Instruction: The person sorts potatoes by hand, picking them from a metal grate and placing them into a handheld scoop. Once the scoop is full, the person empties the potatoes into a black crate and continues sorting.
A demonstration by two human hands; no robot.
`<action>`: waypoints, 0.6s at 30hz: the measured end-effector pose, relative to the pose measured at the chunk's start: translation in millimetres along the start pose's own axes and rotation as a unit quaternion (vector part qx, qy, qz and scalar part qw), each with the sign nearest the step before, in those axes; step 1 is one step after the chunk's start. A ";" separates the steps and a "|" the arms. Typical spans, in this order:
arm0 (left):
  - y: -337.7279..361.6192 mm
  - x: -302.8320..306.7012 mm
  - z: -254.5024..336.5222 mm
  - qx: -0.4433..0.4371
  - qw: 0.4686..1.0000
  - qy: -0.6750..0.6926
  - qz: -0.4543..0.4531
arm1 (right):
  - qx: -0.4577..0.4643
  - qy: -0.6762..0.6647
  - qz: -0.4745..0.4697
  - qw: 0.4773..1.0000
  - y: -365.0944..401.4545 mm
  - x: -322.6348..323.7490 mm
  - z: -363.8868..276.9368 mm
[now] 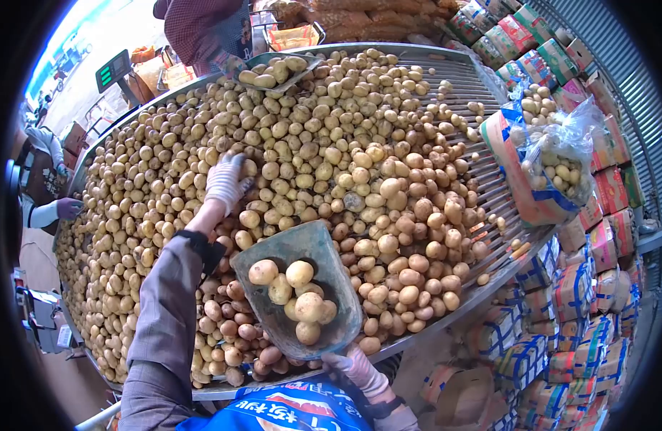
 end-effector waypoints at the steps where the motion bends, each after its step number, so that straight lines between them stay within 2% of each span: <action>1: 15.4 -5.2 -15.8 0.052 0.985 0.160 0.035 | 0.005 0.000 -0.004 1.000 -0.8 0.7 -0.8; 2: 28.0 -23.0 -22.3 0.090 0.891 0.445 0.034 | 0.010 0.000 -0.009 1.000 -1.8 2.3 -0.4; 3: 42.5 -29.4 -16.0 0.122 0.714 0.689 0.031 | 0.011 -0.001 -0.014 1.000 -1.3 3.5 2.4; 5: 69.9 -13.2 -0.2 0.157 0.567 0.808 -0.019 | 0.008 -0.008 -0.011 1.000 -2.7 4.3 5.7; 6: 75.2 18.5 27.7 0.126 0.488 0.864 -0.022 | 0.018 -0.011 -0.013 1.000 -1.5 1.8 4.0; 7: 81.7 26.5 36.0 0.050 0.534 0.844 -0.032 | 0.029 -0.014 -0.014 0.999 0.2 1.1 3.6; 9: 96.3 28.0 50.3 0.125 0.472 0.872 -0.044 | 0.039 -0.005 -0.011 0.999 -1.9 2.8 6.0; 11: 107.3 40.1 72.2 0.123 0.492 0.858 -0.079 | 0.045 0.004 -0.022 0.999 0.7 -3.3 0.0; 13: 111.7 54.8 96.7 0.021 0.662 0.735 -0.148 | 0.075 -0.002 -0.024 0.997 3.9 -10.1 -7.1; 15: 112.4 83.1 118.8 -0.159 0.835 0.502 -0.159 | 0.095 0.014 -0.013 0.995 1.4 -5.3 -0.8; 17: 112.3 80.6 123.4 -0.151 0.819 0.525 -0.174 | 0.117 -0.011 -0.014 0.993 8.7 -4.8 -3.9; 18: 111.9 73.7 122.6 -0.109 0.781 0.590 -0.175 | 0.115 -0.011 -0.021 0.993 12.2 -5.2 -4.1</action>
Point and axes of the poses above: each hand's wrist, its own y-axis away from the middle knuckle, its own x-axis out of the back of the hand, z = x × y, the point moved 8 cm from there along -y, towards the middle knuckle, and after that the axes turned 12 degrees about -x, right-handed, at the moved point
